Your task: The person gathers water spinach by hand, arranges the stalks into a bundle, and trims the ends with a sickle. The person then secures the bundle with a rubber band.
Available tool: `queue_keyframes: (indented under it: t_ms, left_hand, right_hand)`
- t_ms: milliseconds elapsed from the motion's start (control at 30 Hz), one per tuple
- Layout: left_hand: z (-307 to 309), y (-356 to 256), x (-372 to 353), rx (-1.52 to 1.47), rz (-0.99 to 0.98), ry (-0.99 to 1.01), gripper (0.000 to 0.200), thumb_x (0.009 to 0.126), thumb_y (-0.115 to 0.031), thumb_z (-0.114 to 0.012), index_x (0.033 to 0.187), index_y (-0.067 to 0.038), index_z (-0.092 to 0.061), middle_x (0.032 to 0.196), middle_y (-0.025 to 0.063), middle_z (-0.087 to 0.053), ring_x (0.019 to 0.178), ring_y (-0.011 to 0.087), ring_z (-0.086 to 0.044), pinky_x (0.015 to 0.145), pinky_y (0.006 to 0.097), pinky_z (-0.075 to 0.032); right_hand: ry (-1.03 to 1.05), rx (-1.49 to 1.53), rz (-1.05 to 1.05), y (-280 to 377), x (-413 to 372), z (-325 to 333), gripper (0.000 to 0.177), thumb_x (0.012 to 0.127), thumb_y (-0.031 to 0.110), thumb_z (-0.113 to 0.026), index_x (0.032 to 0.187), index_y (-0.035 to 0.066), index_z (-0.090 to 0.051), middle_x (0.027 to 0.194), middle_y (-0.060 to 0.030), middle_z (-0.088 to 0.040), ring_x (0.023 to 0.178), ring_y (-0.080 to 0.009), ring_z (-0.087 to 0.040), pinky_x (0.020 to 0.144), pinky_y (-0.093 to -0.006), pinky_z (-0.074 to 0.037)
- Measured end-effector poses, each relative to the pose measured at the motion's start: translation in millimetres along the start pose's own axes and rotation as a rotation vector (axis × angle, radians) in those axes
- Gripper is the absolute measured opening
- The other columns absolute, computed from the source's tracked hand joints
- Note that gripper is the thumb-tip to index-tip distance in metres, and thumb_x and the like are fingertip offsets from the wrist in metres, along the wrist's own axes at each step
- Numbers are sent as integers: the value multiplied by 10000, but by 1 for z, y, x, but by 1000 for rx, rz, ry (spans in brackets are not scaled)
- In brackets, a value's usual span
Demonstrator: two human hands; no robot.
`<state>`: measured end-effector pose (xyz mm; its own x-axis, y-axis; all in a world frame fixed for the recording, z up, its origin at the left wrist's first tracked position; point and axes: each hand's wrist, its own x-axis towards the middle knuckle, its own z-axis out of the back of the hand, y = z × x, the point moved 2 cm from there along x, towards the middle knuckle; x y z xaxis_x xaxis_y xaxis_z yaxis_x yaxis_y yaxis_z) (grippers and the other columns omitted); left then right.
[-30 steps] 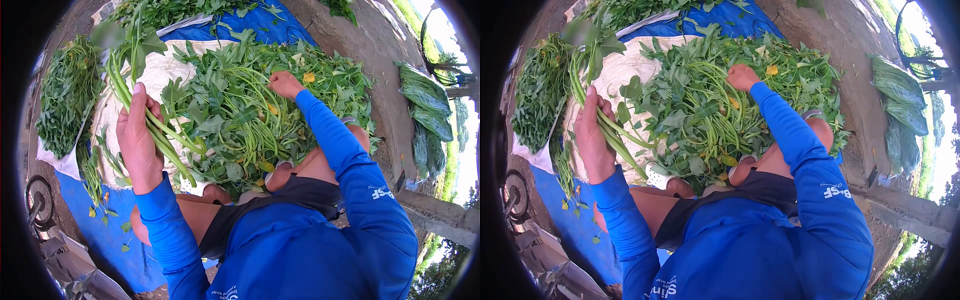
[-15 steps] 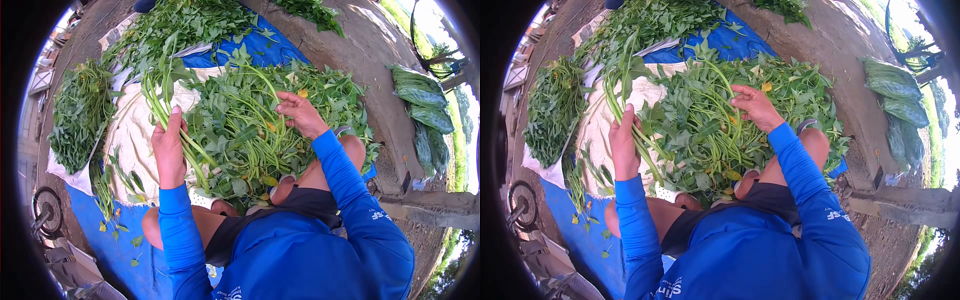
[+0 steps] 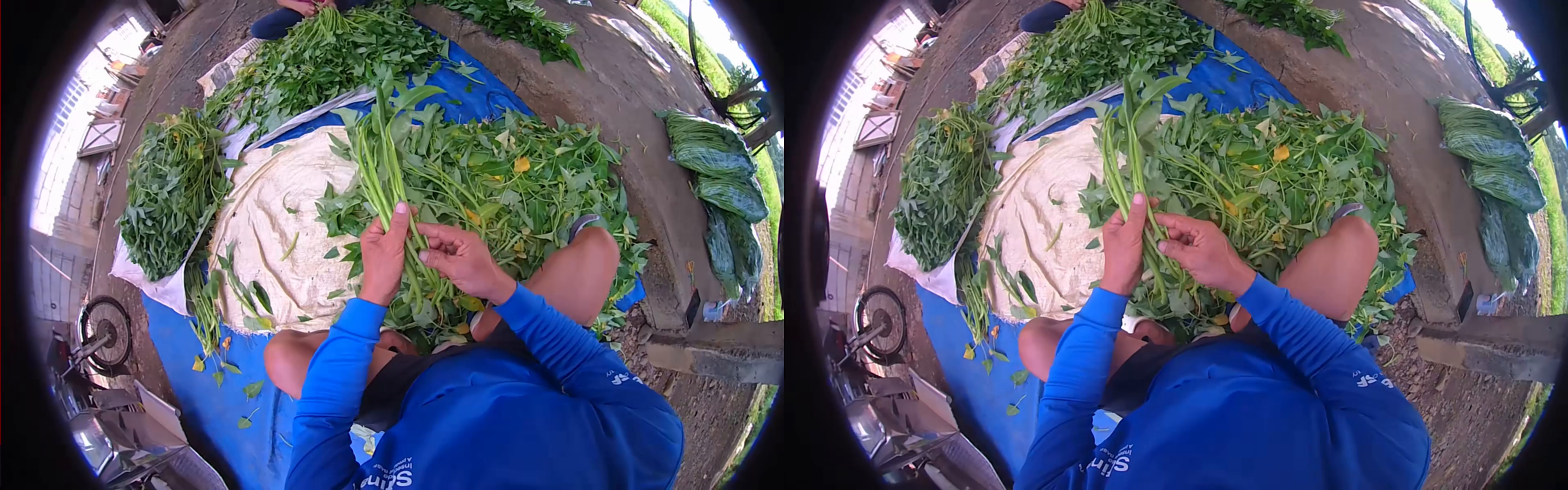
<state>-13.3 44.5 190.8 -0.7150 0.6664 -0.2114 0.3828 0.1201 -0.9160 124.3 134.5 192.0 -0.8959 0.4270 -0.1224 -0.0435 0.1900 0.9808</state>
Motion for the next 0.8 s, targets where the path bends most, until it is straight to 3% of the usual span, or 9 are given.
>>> queue_keyframes:
  t_ms: [100,233,367,467,533,567,667,700,800]
  left_hand:
    - [5,-10,0,-155,147,78,285,1051,-342,-749,1007,-61,-745,814,-25,-672,714,63,-576,671,236,-470]
    - [12,-3,6,-79,-35,58,261,1027,-329,-780,1029,-75,-723,893,-6,-702,734,69,-607,684,239,-493]
    - [12,1,4,42,-163,-79,209,1016,-286,-796,1030,-88,-731,895,-24,-692,745,56,-582,676,233,-462]
    - [20,7,12,16,-19,-60,213,1019,-275,-794,1006,-65,-773,943,-7,-745,802,52,-611,743,240,-480]
    - [23,6,17,48,-10,-39,248,1026,-294,-782,926,-72,-739,830,-17,-683,717,56,-563,656,235,-433]
    - [25,6,18,84,-30,-82,257,1034,-296,-769,911,-74,-726,815,-18,-667,705,58,-549,644,239,-419]
    - [33,-6,24,140,-108,-216,275,1049,-294,-742,885,-78,-695,787,-18,-635,683,64,-518,622,247,-391]
    - [35,-9,27,145,-129,-259,279,1053,-293,-735,879,-80,-686,780,-18,-626,677,65,-509,617,249,-385]
    - [50,-32,40,89,-146,-380,288,1030,-289,-764,877,-66,-666,767,12,-632,634,84,-526,593,259,-402]
  right_hand:
    - [-2,-18,39,0,5,-7,535,1023,81,-725,1535,23,-579,940,44,-612,789,-33,-555,688,-243,-484]
    - [-51,-52,52,-2,5,-15,501,1012,89,-730,1485,-18,-605,1011,-52,-730,883,-90,-652,789,-281,-552]
    - [-93,-135,48,-14,6,-17,417,1015,119,-729,1397,-36,-662,1011,-79,-746,879,-105,-658,797,-298,-556]
    - [-28,-172,53,-7,5,-15,370,1026,161,-715,1347,-23,-695,1019,-107,-757,881,-122,-675,803,-320,-557]
    - [21,-252,97,-7,4,-15,362,1035,194,-703,1337,-5,-706,1015,-135,-761,893,-154,-699,809,-340,-557]
    - [-33,-377,269,-10,2,-14,256,1038,200,-706,1217,21,-740,933,-136,-721,836,-231,-689,755,-395,-537]
    - [24,-797,297,3,-9,6,185,1018,208,-705,1056,31,-736,879,-140,-689,809,-339,-672,736,-441,-533]
    - [6,-808,339,4,-13,10,201,1002,234,-706,955,38,-701,861,-154,-667,828,-396,-652,753,-475,-535]
    - [-57,-953,374,12,-13,58,181,1010,232,-663,958,60,-681,870,-153,-672,870,-409,-655,774,-511,-529]
